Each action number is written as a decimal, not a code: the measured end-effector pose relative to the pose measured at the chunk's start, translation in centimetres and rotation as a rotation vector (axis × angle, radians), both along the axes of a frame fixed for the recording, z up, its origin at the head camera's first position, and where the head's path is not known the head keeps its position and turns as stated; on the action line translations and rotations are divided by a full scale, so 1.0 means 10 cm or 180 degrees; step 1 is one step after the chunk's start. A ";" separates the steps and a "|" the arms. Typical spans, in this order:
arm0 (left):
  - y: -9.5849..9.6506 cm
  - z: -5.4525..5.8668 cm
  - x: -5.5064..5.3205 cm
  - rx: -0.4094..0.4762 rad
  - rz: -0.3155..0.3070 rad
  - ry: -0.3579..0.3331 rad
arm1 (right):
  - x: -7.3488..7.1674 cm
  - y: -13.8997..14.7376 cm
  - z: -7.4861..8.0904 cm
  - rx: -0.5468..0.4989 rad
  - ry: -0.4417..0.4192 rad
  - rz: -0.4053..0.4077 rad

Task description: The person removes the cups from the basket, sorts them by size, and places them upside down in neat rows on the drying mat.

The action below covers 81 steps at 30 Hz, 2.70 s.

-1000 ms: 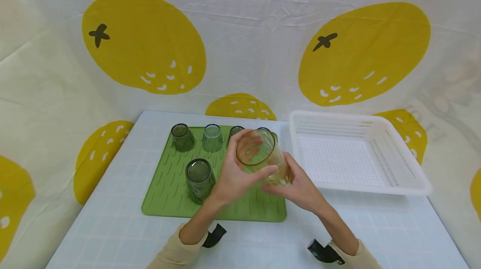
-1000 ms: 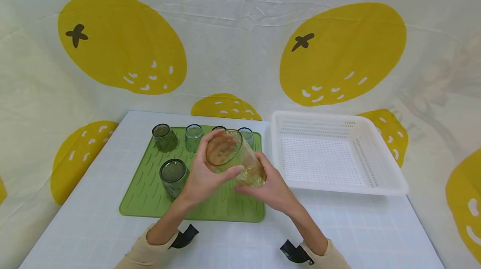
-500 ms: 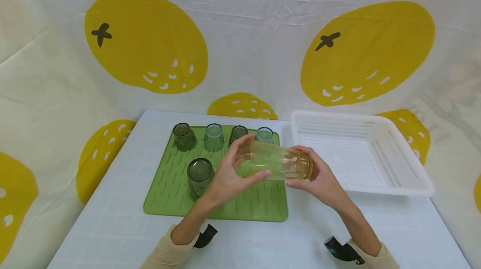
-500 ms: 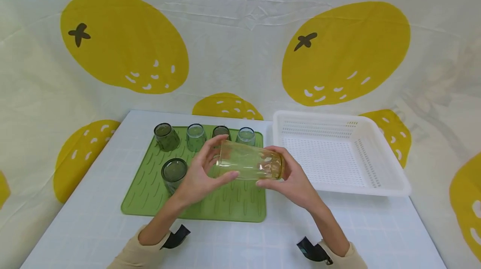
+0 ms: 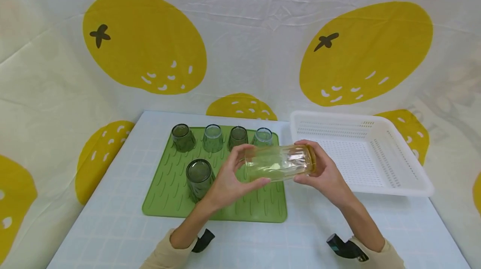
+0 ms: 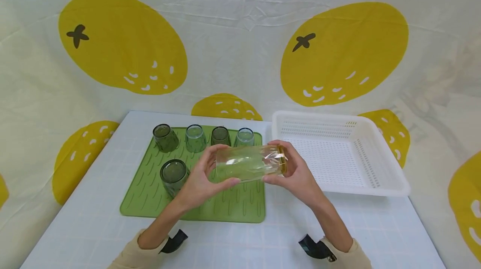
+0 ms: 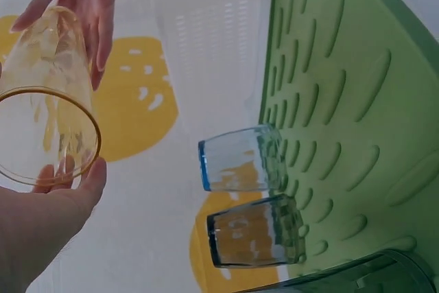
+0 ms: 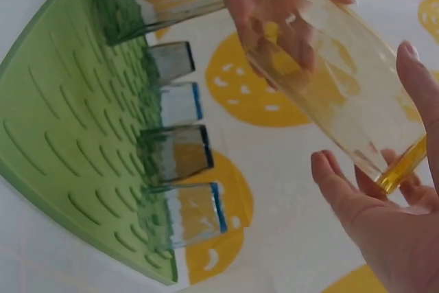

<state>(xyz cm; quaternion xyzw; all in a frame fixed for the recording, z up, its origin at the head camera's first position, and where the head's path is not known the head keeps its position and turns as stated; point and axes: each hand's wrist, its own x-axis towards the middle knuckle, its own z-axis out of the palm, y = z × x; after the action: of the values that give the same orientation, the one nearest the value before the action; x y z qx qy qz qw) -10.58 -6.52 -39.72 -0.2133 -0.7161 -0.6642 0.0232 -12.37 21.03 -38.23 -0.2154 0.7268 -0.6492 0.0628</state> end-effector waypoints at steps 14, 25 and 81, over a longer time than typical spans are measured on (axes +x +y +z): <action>-0.04 -0.08 0.04 -0.0700 0.0087 -0.0077 | -0.05 -0.15 0.15 -0.0272 -0.0026 0.0282; -0.05 -0.13 0.02 -0.1062 0.0054 0.0347 | -0.10 -0.31 0.12 -0.0104 0.0318 0.0373; -0.20 -0.48 0.09 -0.1503 -0.0223 0.0260 | -0.04 -0.61 -0.34 0.0920 0.0519 0.0549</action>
<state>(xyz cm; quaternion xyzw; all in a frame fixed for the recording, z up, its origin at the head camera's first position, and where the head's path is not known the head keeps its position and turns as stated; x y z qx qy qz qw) -9.68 -8.50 -44.53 -0.2643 -0.8421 -0.4696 -0.0215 -12.73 14.90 -41.63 -0.3176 0.7939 -0.5107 0.0894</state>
